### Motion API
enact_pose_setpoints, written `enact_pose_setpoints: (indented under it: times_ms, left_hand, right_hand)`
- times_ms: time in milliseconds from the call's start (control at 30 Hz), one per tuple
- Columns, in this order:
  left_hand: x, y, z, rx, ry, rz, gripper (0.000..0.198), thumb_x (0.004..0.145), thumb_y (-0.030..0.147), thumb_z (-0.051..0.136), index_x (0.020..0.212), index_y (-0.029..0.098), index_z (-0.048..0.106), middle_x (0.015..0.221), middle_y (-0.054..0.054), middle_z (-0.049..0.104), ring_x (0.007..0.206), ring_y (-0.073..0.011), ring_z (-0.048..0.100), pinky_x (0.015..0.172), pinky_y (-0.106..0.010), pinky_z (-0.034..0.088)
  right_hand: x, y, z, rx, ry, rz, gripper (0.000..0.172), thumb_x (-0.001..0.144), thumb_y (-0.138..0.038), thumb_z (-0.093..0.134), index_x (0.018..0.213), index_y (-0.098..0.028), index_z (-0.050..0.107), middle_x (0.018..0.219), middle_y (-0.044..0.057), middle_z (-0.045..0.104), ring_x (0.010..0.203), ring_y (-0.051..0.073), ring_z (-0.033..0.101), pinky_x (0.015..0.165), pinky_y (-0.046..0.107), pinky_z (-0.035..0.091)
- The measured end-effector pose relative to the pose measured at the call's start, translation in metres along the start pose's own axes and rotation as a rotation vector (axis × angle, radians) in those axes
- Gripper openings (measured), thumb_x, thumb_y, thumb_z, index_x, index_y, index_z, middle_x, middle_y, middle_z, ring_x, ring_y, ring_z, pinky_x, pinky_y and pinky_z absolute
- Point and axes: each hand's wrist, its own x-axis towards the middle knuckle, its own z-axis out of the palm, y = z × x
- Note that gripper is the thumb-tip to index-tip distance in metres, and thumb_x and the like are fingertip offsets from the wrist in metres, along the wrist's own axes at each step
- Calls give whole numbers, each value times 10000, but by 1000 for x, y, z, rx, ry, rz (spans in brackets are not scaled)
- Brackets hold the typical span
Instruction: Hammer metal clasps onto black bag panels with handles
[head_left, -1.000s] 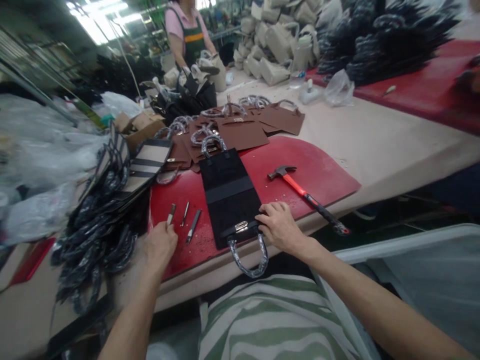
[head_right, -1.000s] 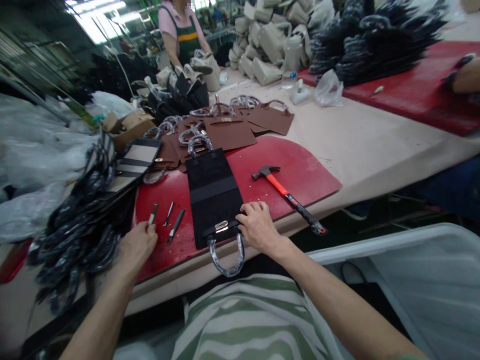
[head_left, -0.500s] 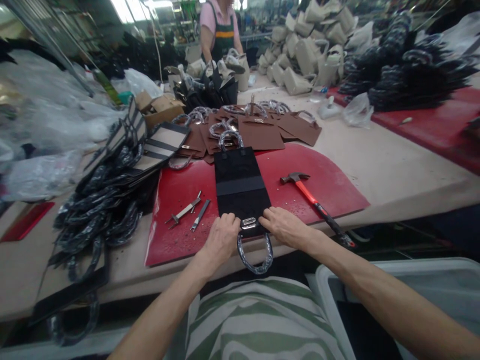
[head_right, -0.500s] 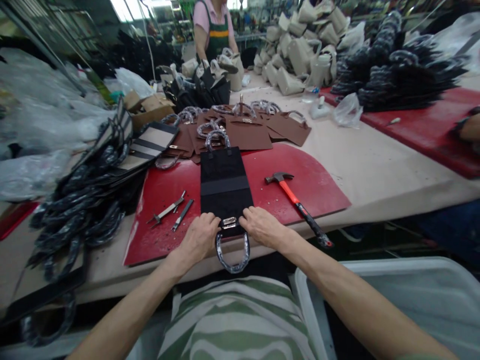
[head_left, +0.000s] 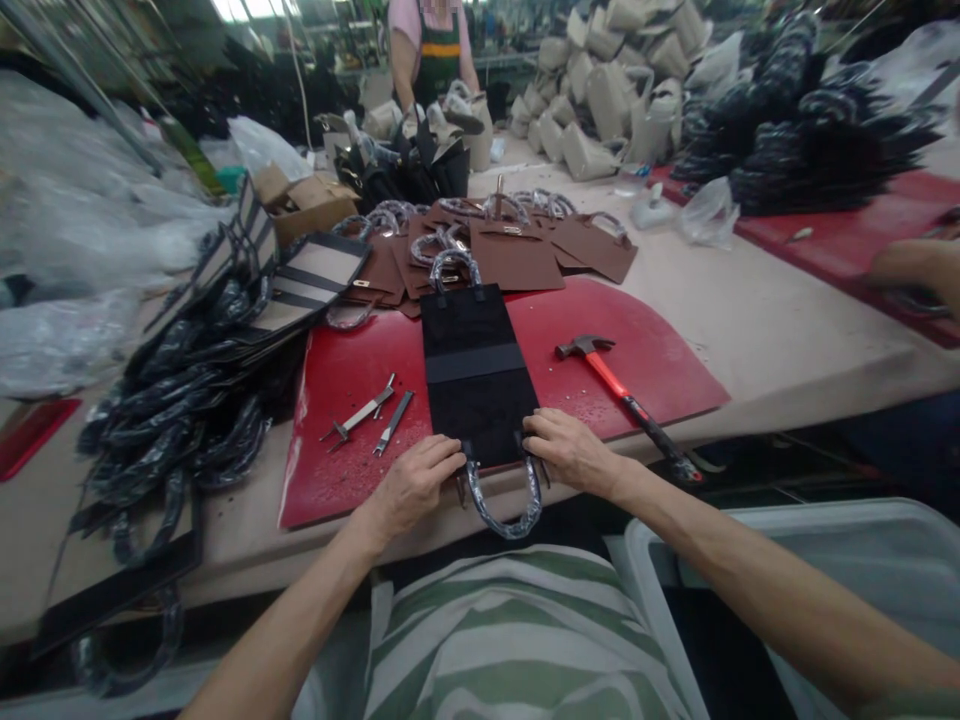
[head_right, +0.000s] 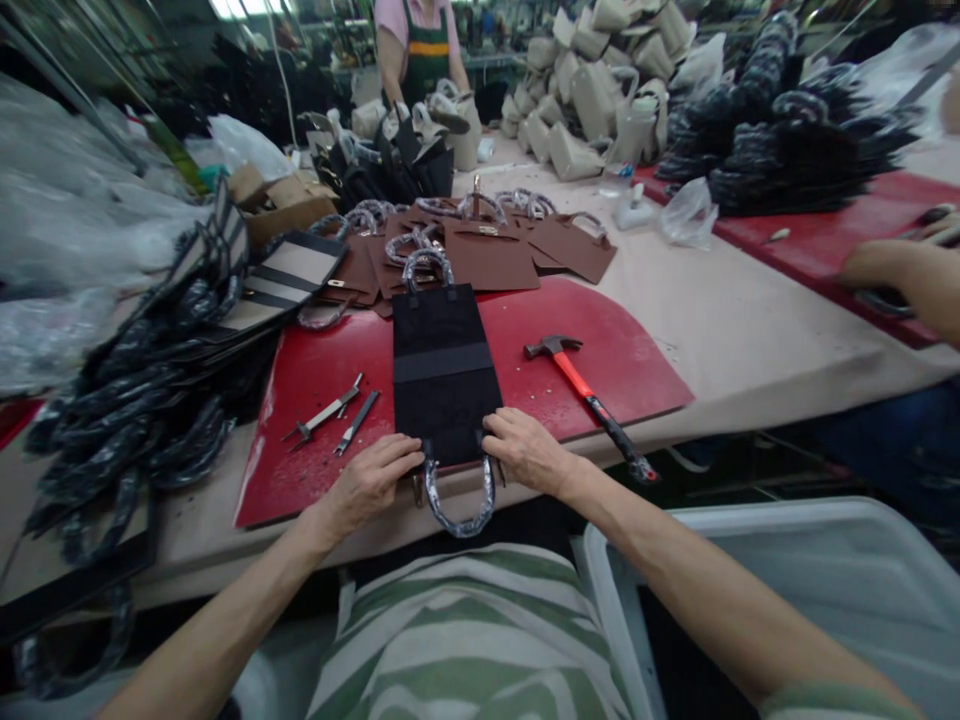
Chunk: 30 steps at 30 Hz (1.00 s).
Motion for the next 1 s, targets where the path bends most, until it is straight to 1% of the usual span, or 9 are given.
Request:
enact_pose_setpoints:
  times_ms: [67,133,233,300,400,533,667,800,1000]
  left_hand:
    - [-1,3,2,-2,-8,-12,367,899,-4,433,1159,153,639,1205,-132,651,1142,-255,584,988,-452,548]
    - [-2,7,1,-21,-11,-48,378,900,15,452,1195,171,630,1246,-128,637,1185,-264,571,1018,-470,539]
    - [-5,13,1,-31,-48,-118,428,899,68,509,1304,186,575,1350,-136,584,1267,-288,535,1073,-511,503]
    - [-6,16,2,-29,-67,-139,479,889,70,517,1354,185,536,1388,-142,559,1304,-300,513,1093,-528,485]
    - [-2,18,6,-76,-33,-181,487,886,62,512,1353,201,527,1364,-133,578,1293,-287,527,1096,-527,483]
    - [7,20,12,-152,9,-299,472,867,54,525,1316,200,545,1341,-127,587,1274,-275,536,1095,-517,484]
    - [13,23,12,-190,34,-316,478,848,17,513,1293,187,553,1337,-127,592,1298,-267,516,1124,-531,451]
    - [16,19,13,-235,85,-390,493,808,5,545,1269,181,563,1324,-125,599,1294,-257,519,1120,-511,460]
    - [19,22,8,-235,60,-401,467,832,28,550,1277,170,560,1339,-122,597,1313,-246,504,1156,-480,421]
  right_hand:
    - [-3,-5,3,123,112,96,242,874,-69,455,951,-164,663,1022,118,587,921,228,500,840,387,440]
    - [-4,-11,3,252,178,201,304,865,-67,433,1030,-172,665,1048,110,597,956,228,519,864,407,446]
    - [-5,-19,1,334,179,279,311,899,-212,506,1178,-170,638,1158,124,593,1065,262,518,944,470,433]
    - [-4,-21,1,312,176,264,401,869,-331,597,1233,-163,623,1248,142,564,1182,306,475,1030,525,386]
    - [-1,-20,3,260,198,284,454,836,-337,637,1246,-144,616,1313,159,535,1263,326,432,1092,535,346]
    - [4,-17,4,221,196,373,436,819,-285,642,1227,-130,617,1310,165,541,1235,314,467,1064,503,390]
    - [5,-17,8,165,175,375,492,810,-325,662,1256,-130,593,1349,170,522,1260,334,462,1070,516,388]
    - [7,-12,17,98,195,379,491,821,-366,651,1250,-136,592,1339,171,533,1250,353,479,1036,528,409]
    - [11,-8,24,49,212,388,478,830,-411,621,1240,-167,591,1313,153,554,1211,356,520,981,519,440]
